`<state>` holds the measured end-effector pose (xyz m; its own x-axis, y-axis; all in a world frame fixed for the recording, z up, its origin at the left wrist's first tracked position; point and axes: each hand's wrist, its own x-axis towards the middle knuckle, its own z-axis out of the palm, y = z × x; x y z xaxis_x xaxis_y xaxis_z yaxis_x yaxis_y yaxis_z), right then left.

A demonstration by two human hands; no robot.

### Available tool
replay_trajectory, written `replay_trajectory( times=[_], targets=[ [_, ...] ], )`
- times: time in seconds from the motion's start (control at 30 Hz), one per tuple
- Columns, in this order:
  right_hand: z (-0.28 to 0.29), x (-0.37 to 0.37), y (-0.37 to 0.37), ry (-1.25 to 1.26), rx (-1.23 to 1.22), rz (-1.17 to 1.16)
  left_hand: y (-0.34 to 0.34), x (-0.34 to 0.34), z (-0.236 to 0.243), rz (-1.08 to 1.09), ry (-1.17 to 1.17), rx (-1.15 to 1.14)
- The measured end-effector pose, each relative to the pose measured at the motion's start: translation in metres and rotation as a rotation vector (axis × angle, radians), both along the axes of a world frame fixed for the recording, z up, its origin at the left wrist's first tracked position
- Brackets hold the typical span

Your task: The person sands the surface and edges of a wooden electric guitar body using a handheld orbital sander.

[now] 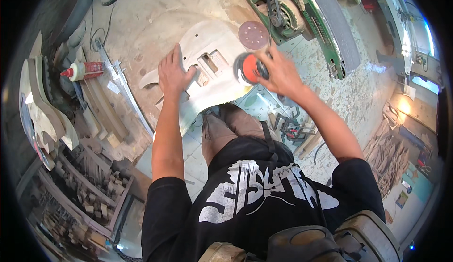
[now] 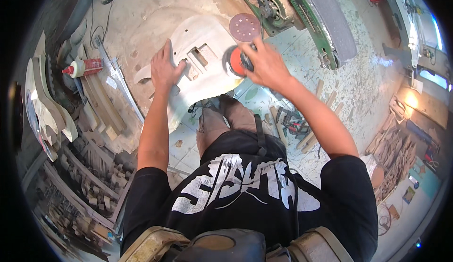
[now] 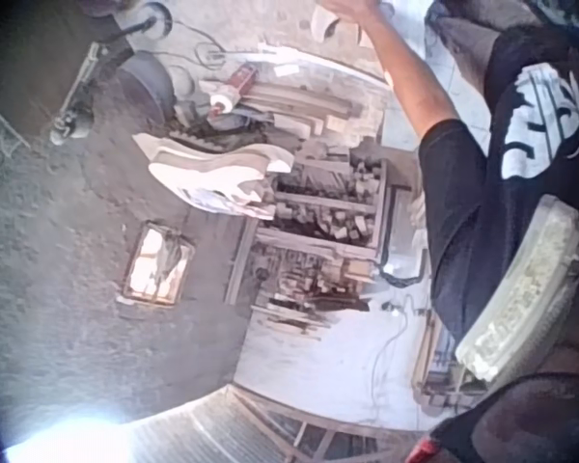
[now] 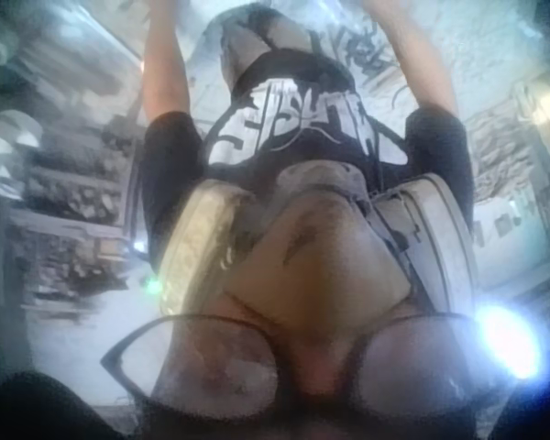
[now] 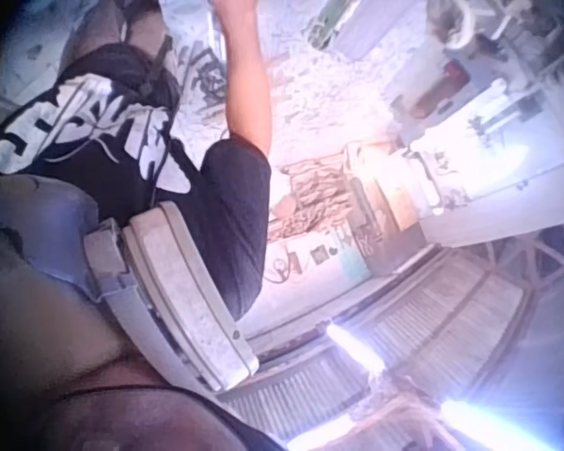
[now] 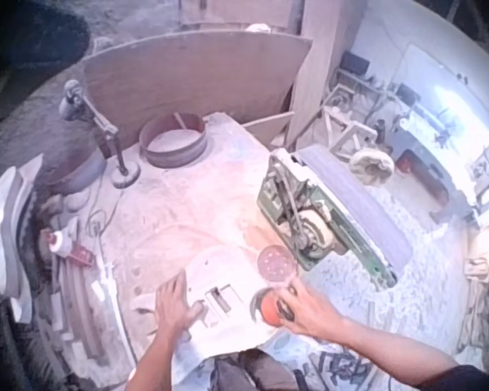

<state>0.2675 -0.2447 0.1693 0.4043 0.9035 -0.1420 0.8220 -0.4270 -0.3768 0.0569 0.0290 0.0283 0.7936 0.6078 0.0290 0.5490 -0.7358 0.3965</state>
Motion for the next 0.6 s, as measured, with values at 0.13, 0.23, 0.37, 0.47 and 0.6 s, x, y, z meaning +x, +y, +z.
replay_trajectory(
  times=[0.13,0.23,0.37,0.47,0.6],
  targets=[
    [0.004,-0.039,-0.033,0.012,-0.048,0.0,-0.001,-0.001,0.001,0.0,0.015,-0.011],
    [0.001,-0.049,-0.053,0.029,-0.081,-0.067,0.002,-0.002,-0.001,0.001,0.028,-0.018],
    [-0.007,-0.033,-0.073,0.014,-0.123,-0.175,0.001,-0.001,-0.004,-0.01,0.008,0.03],
    [-0.005,-0.027,-0.067,-0.002,-0.115,-0.122,-0.001,-0.001,-0.004,-0.005,0.02,0.02],
    [0.002,-0.04,-0.044,0.007,-0.126,-0.077,0.001,-0.003,-0.005,-0.011,0.006,0.023]
  ],
)
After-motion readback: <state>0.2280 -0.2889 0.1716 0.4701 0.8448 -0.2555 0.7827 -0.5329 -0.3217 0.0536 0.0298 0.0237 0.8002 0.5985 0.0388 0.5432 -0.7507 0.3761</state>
